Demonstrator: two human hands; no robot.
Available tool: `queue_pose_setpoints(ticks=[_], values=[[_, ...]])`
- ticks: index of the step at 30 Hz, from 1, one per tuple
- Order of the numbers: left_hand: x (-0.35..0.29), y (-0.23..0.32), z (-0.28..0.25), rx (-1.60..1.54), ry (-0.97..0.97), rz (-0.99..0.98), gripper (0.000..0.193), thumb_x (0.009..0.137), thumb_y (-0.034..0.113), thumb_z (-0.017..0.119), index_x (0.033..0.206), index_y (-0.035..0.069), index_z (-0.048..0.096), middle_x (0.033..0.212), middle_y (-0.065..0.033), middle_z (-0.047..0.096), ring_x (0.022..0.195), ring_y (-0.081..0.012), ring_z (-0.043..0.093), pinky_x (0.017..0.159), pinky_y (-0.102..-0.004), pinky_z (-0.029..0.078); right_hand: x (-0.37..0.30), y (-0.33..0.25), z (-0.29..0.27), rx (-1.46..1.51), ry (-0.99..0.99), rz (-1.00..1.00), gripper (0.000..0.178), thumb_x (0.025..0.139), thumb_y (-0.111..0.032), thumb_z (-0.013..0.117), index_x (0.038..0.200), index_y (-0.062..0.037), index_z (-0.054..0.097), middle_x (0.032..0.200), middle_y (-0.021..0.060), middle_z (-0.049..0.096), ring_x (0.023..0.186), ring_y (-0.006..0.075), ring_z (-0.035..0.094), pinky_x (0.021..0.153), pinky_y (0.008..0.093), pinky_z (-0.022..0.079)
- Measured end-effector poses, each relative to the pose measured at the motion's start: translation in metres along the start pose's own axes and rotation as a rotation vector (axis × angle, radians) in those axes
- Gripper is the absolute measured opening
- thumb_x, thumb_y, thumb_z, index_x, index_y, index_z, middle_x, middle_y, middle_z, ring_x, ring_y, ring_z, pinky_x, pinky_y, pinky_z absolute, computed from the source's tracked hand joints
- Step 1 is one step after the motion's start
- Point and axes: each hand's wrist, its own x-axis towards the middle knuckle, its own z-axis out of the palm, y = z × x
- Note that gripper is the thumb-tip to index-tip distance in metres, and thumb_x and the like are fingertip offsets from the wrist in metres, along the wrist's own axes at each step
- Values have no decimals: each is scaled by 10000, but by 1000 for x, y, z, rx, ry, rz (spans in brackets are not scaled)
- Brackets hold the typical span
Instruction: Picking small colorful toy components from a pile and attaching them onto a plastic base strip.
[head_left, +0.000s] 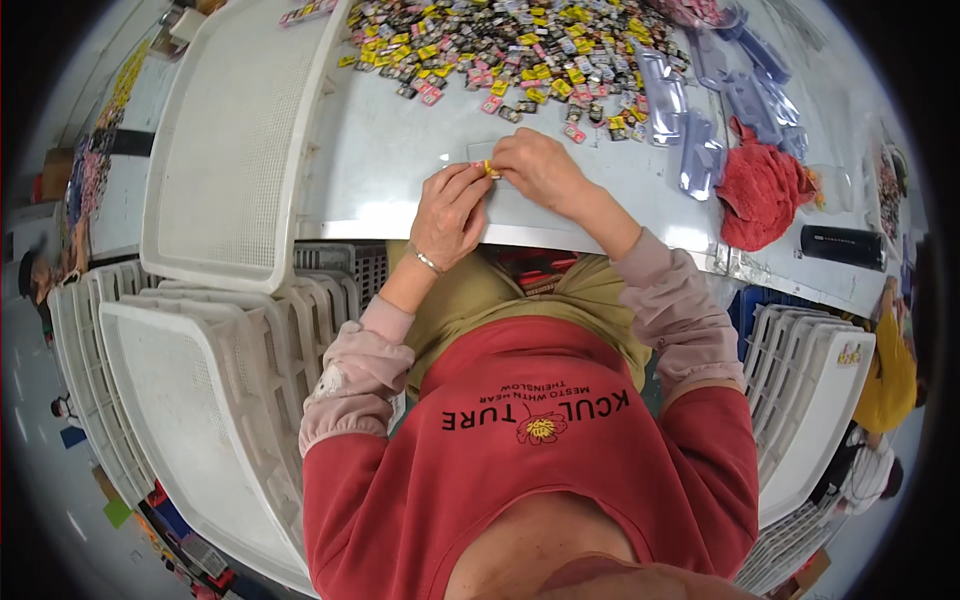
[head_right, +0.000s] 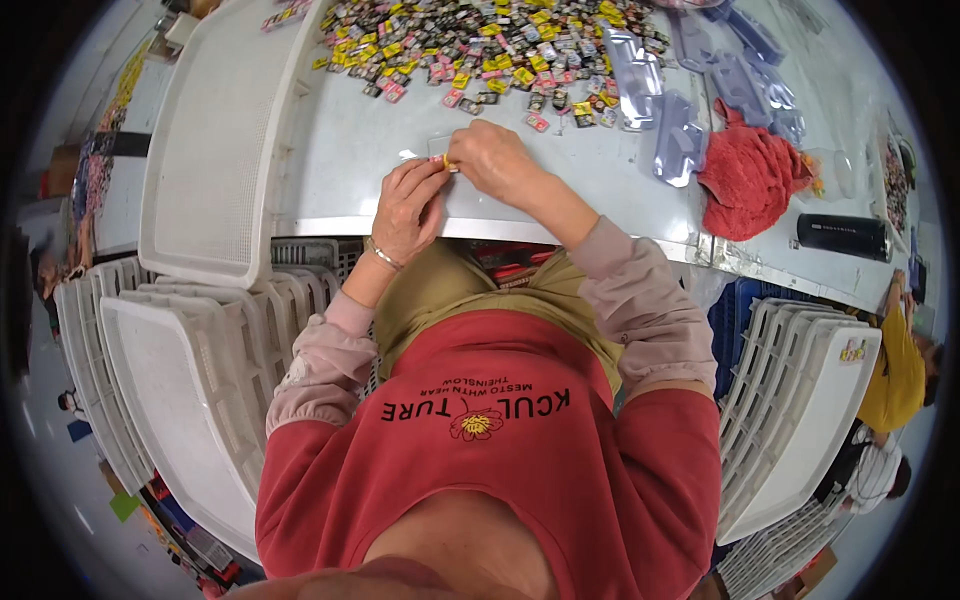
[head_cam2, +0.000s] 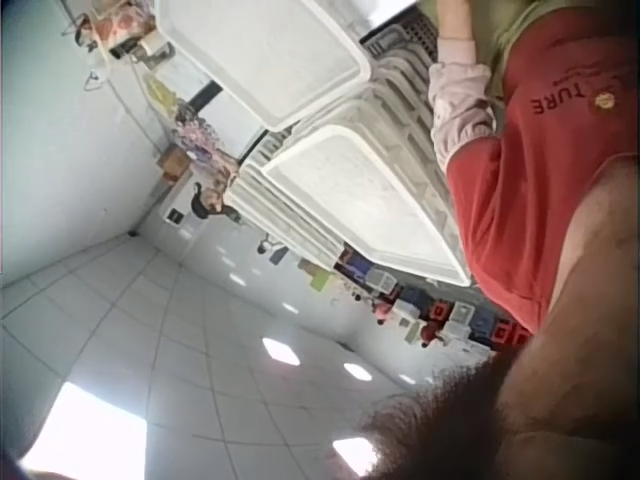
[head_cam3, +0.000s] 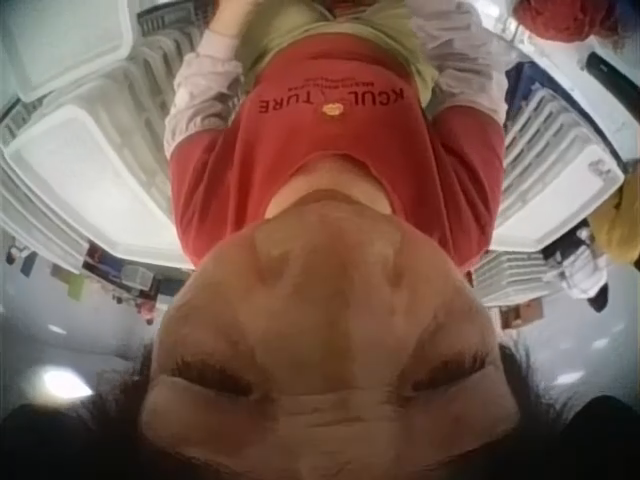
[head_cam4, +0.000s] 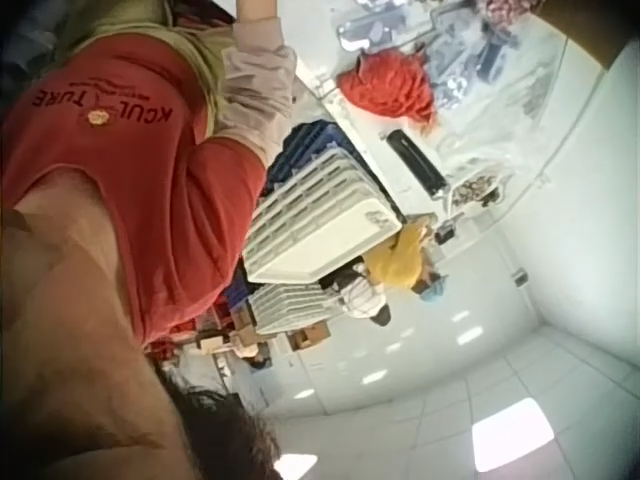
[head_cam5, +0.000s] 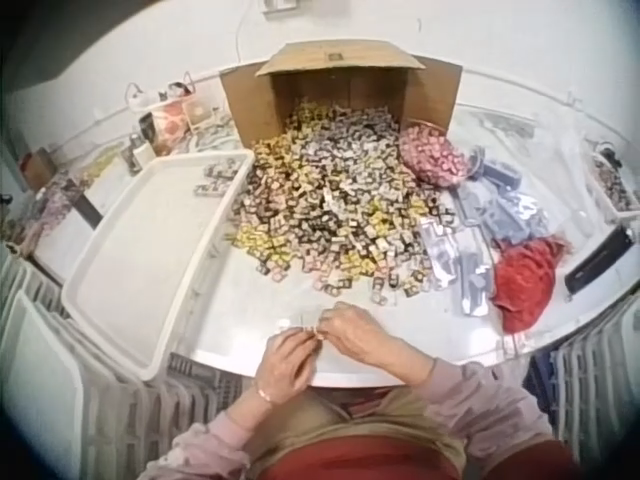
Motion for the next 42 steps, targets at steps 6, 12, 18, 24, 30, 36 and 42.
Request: queue_pose_setpoints(ticks=[6, 12, 18, 24, 30, 36, 42], values=[[2, 7, -1, 125, -78, -39, 423, 768, 64, 602, 1189, 46, 582, 1282, -65, 554, 1129, -275, 507, 926, -391, 373, -15, -11, 9, 269, 160, 68, 87, 764, -11, 595, 835, -13, 645, 881, 127, 643, 844, 332, 618, 728, 397, 505], [4, 13, -3, 141, -132, -75, 455, 751, 46, 614, 1204, 66, 591, 1276, -53, 565, 1139, -271, 504, 951, -412, 368, -37, 23, -38, -1, 456, 308, 122, 801, -33, 652, 916, 7, 662, 894, 119, 644, 756, 277, 622, 676, 348, 501], [7, 13, -4, 147, -121, -56, 443, 754, 54, 620, 1195, 65, 596, 1277, -56, 561, 1137, -279, 504, 949, -415, 368, -34, 64, -57, 23, 421, 393, 123, 784, -36, 671, 905, -12, 672, 880, 127, 638, 755, 288, 625, 669, 359, 497], [5, 14, -2, 153, -96, -60, 421, 751, 60, 627, 1172, 58, 606, 1237, -91, 570, 1137, -285, 504, 947, -415, 374, 8, 109, -92, -327, 672, 232, 179, 781, 0, 629, 956, -22, 662, 914, 133, 652, 830, 325, 623, 723, 400, 503], [6, 12, -1, 118, -63, -72, 391, 751, 56, 637, 1141, 43, 609, 1210, -99, 574, 1130, -299, 511, 952, -418, 374, 32, 133, -98, -629, 220, 338, 337, 717, 21, 586, 1018, -87, 694, 902, 90, 653, 868, 328, 629, 763, 429, 481], [6, 16, -1, 90, -61, -66, 391, 751, 56, 642, 1139, 30, 604, 1200, -114, 575, 1128, -307, 512, 951, -427, 383, 3, 134, -110, -97, 510, 371, 262, 796, -17, 610, 1050, -34, 673, 900, 94, 667, 855, 230, 669, 718, 354, 529], [-2, 12, -6, 22, -33, -120, 391, 755, 7, 602, 1146, 9, 593, 1199, -147, 569, 1119, -333, 517, 972, -433, 393, -14, 75, -99, 1278, 500, 548, 271, 916, -47, 585, 1179, 15, 594, 922, 60, 653, 868, 139, 648, 738, 241, 527]])
